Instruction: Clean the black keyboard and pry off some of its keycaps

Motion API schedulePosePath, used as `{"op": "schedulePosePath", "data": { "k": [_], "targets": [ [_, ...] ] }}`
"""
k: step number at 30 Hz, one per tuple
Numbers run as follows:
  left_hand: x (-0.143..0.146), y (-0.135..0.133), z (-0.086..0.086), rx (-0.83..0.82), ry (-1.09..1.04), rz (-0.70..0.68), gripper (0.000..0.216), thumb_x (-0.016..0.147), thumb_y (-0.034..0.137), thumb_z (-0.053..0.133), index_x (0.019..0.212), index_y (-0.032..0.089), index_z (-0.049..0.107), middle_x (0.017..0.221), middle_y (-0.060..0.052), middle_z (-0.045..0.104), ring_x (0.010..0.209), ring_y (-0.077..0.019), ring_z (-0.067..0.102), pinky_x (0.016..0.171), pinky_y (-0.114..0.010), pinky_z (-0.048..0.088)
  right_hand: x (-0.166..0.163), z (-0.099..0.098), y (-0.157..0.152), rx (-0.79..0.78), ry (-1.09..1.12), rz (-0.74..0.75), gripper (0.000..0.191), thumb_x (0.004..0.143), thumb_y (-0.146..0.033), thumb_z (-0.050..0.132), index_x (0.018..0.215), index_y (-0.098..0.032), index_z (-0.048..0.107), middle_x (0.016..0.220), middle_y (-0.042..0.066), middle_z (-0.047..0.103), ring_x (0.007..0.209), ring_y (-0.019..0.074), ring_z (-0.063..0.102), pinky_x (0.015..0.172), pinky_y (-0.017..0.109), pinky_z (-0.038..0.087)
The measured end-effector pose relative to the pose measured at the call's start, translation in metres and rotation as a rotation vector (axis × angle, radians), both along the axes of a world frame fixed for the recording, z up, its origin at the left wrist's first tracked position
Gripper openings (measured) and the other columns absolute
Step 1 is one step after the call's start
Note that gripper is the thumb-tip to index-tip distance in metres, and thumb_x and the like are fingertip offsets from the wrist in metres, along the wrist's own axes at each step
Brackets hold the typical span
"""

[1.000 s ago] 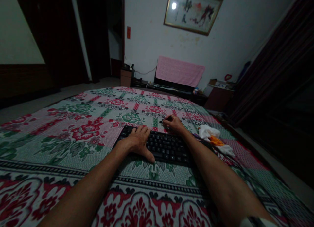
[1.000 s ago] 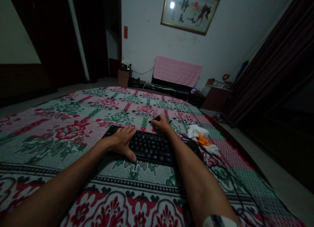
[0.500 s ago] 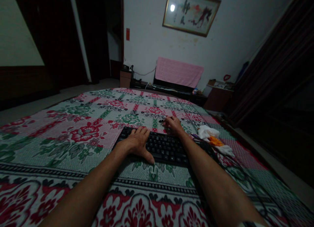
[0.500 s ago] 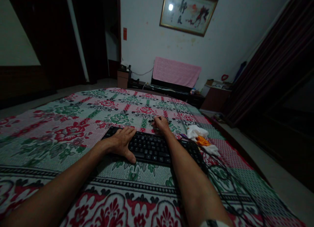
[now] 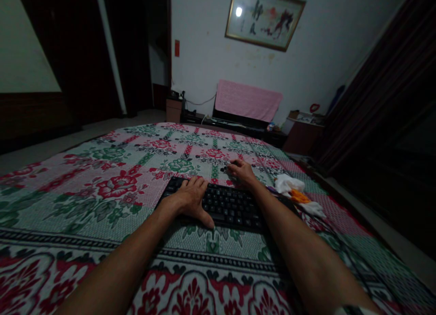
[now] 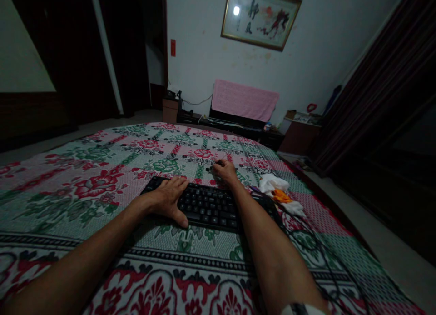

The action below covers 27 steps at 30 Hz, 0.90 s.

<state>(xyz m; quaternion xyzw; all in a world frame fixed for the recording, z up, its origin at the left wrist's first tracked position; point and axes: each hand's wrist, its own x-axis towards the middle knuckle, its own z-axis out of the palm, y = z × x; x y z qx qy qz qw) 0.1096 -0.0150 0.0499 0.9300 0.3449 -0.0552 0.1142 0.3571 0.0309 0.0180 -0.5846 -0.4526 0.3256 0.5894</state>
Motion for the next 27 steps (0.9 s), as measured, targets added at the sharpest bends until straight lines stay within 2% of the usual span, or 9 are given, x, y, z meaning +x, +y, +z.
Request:
{"op": "schedulePosePath", "data": {
  "k": [8,12,19,27],
  "targets": [
    [-0.0012,0.0014,-0.0008,0.004,-0.003,-0.008,0.131,0.038,0.081,0.056,0.14,0.011,0.012,0.148,-0.019,0.011,0.135,-0.0372,0.004,0.106,-0.053,0.01,0.0022,-0.0072,0.0081,-0.035,0.115,-0.08,0.023,0.059,-0.017,0.065,0.08,-0.016,0.057,0.054,-0.003,0.06,0.046,0.0088,0.055,0.039,0.016,0.041],
    [-0.0009,0.0028,-0.0026,0.008,0.002,-0.007,0.131,0.038,0.081,0.056,0.141,0.012,0.012,0.148,-0.019,0.012,0.135,-0.0379,0.004,0.106,-0.053,0.01,0.0015,-0.0051,0.007,-0.013,0.149,-0.12,0.019,0.061,-0.017,0.064,0.078,-0.016,0.058,0.057,-0.004,0.06,0.049,0.0079,0.058,0.045,0.016,0.046],
    [0.0,0.0011,-0.0001,0.014,-0.003,-0.008,0.131,0.037,0.082,0.055,0.14,0.012,0.014,0.148,-0.019,0.013,0.135,-0.0372,0.006,0.106,-0.053,0.012,-0.0041,-0.0016,0.0029,-0.029,0.175,-0.119,0.009,0.064,-0.013,0.059,0.072,-0.016,0.057,0.062,-0.002,0.062,0.051,0.0085,0.06,0.048,0.018,0.05],
    [-0.0011,-0.0005,0.0009,0.021,-0.012,-0.009,0.13,0.037,0.08,0.057,0.139,0.012,0.017,0.147,-0.019,0.015,0.134,-0.0376,0.008,0.106,-0.052,0.014,-0.0032,-0.0099,0.0095,0.007,0.163,-0.097,0.014,0.062,-0.018,0.063,0.075,-0.017,0.059,0.059,-0.004,0.062,0.053,0.0086,0.061,0.053,0.018,0.05]
  ]
}}
